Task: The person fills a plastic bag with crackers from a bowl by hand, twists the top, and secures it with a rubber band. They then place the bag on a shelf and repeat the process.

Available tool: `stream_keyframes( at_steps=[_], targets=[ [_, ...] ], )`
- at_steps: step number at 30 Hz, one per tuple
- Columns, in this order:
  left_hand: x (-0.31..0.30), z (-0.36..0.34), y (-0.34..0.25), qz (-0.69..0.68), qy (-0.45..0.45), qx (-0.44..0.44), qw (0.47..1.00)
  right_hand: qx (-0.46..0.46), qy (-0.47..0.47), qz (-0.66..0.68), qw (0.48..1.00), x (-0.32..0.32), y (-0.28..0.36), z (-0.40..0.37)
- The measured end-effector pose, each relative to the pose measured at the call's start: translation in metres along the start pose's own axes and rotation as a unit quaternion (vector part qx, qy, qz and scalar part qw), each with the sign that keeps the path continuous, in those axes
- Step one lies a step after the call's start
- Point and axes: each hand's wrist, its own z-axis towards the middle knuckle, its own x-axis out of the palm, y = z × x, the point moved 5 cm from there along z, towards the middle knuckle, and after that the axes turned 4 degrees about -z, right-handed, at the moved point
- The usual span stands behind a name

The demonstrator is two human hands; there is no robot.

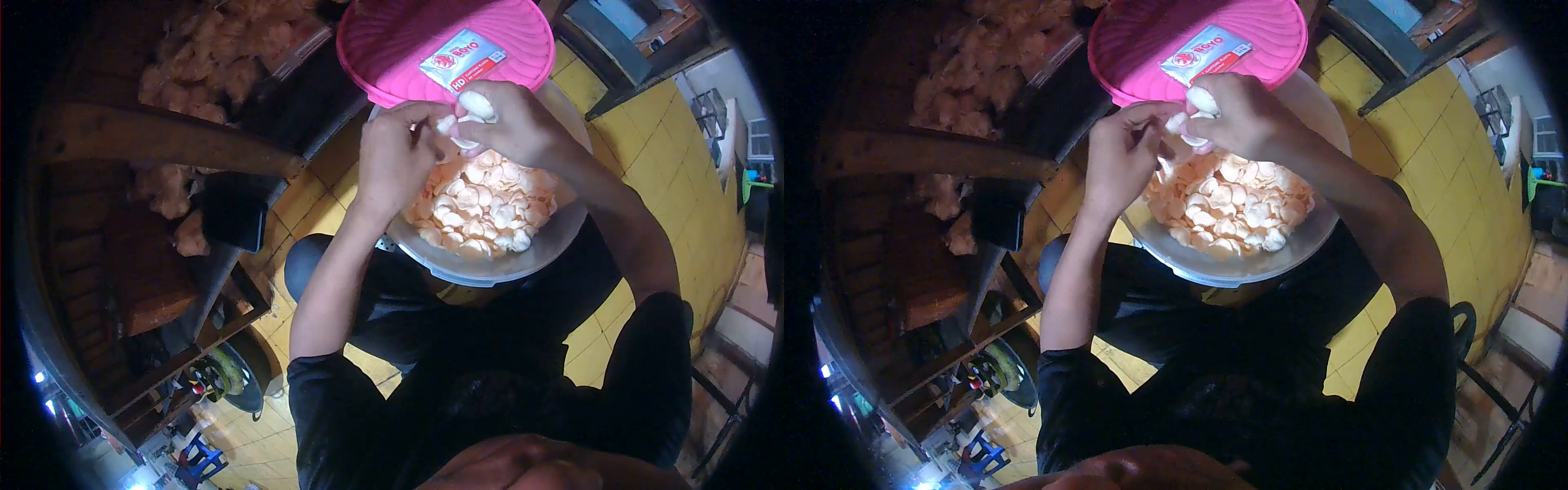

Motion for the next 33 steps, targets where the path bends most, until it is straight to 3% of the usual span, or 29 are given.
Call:
stream_keyframes(
  at_steps=[2,3,5,9,11,12,14,16,18,19,20,21,24,25,28,30,33],
  targets=[
    [0.011,-0.002,0.005,-0.063,0.075,-0.014,0.995,-0.008,0.004,-0.145,0.989,-0.003,0.009,0.000],
    [0.012,-0.004,-0.001,-0.125,0.096,-0.057,0.986,-0.008,0.004,-0.145,0.989,0.001,0.003,0.000],
    [0.013,-0.003,-0.003,-0.142,0.087,-0.087,0.982,0.016,-0.010,0.125,0.992,0.009,-0.016,0.002],
    [0.013,-0.003,-0.008,-0.167,0.077,-0.109,0.977,-0.016,-0.011,0.194,0.981,0.010,-0.014,0.002],
    [0.014,-0.002,-0.004,-0.142,0.086,-0.094,0.982,-0.130,-0.064,-0.023,0.989,0.008,-0.007,0.000],
    [0.015,-0.003,-0.003,-0.118,0.097,-0.079,0.985,-0.130,-0.065,-0.022,0.989,0.006,-0.001,-0.002],
    [0.012,-0.002,-0.001,-0.076,0.084,-0.082,0.990,-0.097,-0.068,-0.166,0.979,0.003,0.013,-0.008],
    [0.009,-0.002,0.003,-0.035,0.071,-0.085,0.993,-0.125,-0.101,-0.135,0.978,-0.005,0.008,-0.003],
    [0.002,0.001,0.005,0.027,0.010,-0.031,0.999,-0.155,-0.133,-0.106,0.973,-0.016,0.014,-0.006],
    [0.001,0.001,0.004,0.027,0.010,-0.030,0.999,-0.096,-0.066,-0.149,0.982,-0.020,0.020,-0.008],
    [0.000,0.000,0.002,-0.003,-0.007,-0.042,0.999,-0.036,0.001,-0.190,0.981,-0.021,0.019,-0.011],
    [-0.001,0.000,-0.001,-0.035,-0.021,-0.052,0.998,-0.176,-0.038,-0.227,0.957,-0.015,0.002,-0.010],
    [0.003,-0.001,-0.014,-0.119,0.032,-0.072,0.990,-0.110,-0.103,-0.261,0.953,0.004,0.004,-0.009],
    [0.004,-0.001,-0.013,-0.119,0.037,-0.071,0.990,-0.094,-0.078,-0.236,0.964,0.005,0.008,-0.008],
    [-0.002,0.000,-0.009,-0.084,0.020,-0.026,0.996,-0.152,-0.106,-0.214,0.959,0.003,0.018,-0.008],
    [-0.010,0.002,-0.013,0.111,-0.074,0.069,0.989,-0.148,-0.103,-0.190,0.965,0.003,0.021,-0.005],
    [-0.012,0.002,-0.017,0.079,-0.067,0.049,0.993,-0.172,-0.112,-0.157,0.966,-0.001,0.019,-0.006]
  ],
)
